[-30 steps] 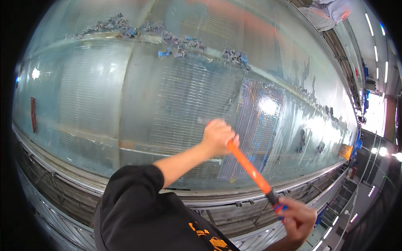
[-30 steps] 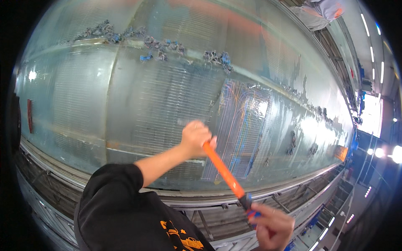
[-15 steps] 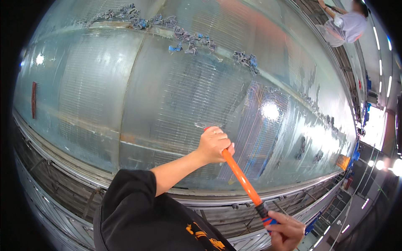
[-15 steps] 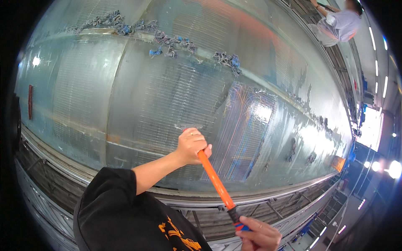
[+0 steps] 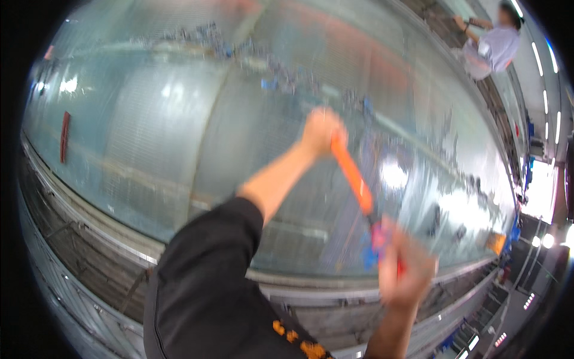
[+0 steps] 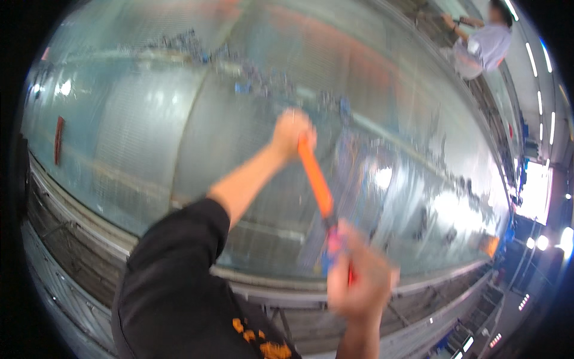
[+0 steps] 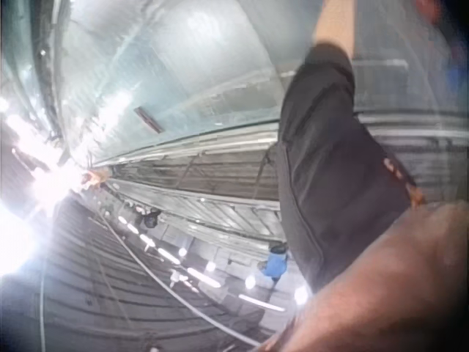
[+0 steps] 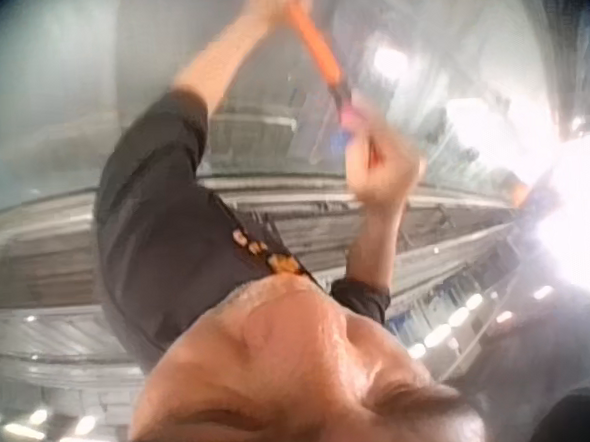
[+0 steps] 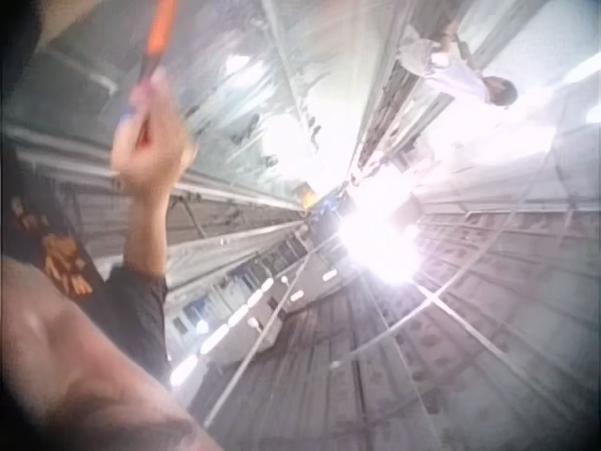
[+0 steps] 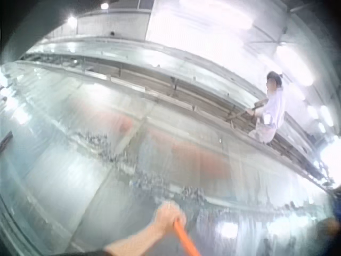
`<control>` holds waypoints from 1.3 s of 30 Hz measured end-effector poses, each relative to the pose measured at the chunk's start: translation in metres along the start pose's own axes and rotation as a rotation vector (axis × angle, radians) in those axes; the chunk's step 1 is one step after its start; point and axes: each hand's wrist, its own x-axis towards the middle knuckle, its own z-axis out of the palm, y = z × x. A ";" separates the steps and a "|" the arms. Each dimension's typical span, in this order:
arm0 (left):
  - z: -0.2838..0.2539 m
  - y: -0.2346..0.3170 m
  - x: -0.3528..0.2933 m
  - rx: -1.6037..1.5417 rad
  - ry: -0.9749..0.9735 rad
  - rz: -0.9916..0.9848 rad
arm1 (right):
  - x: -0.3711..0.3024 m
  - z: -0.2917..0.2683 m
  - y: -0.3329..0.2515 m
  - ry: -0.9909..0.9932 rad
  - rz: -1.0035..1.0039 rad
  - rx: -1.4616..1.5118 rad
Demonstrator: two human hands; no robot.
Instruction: The person uses a squeegee to clean a large glass panel, repeatedly wiping the surface to remove residue. The person walks along a metal walkway above the glass and continues cleaning different sections.
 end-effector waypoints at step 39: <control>-0.233 0.354 -0.303 -0.382 -0.569 -0.435 | -0.514 -0.012 -0.017 0.417 0.280 1.063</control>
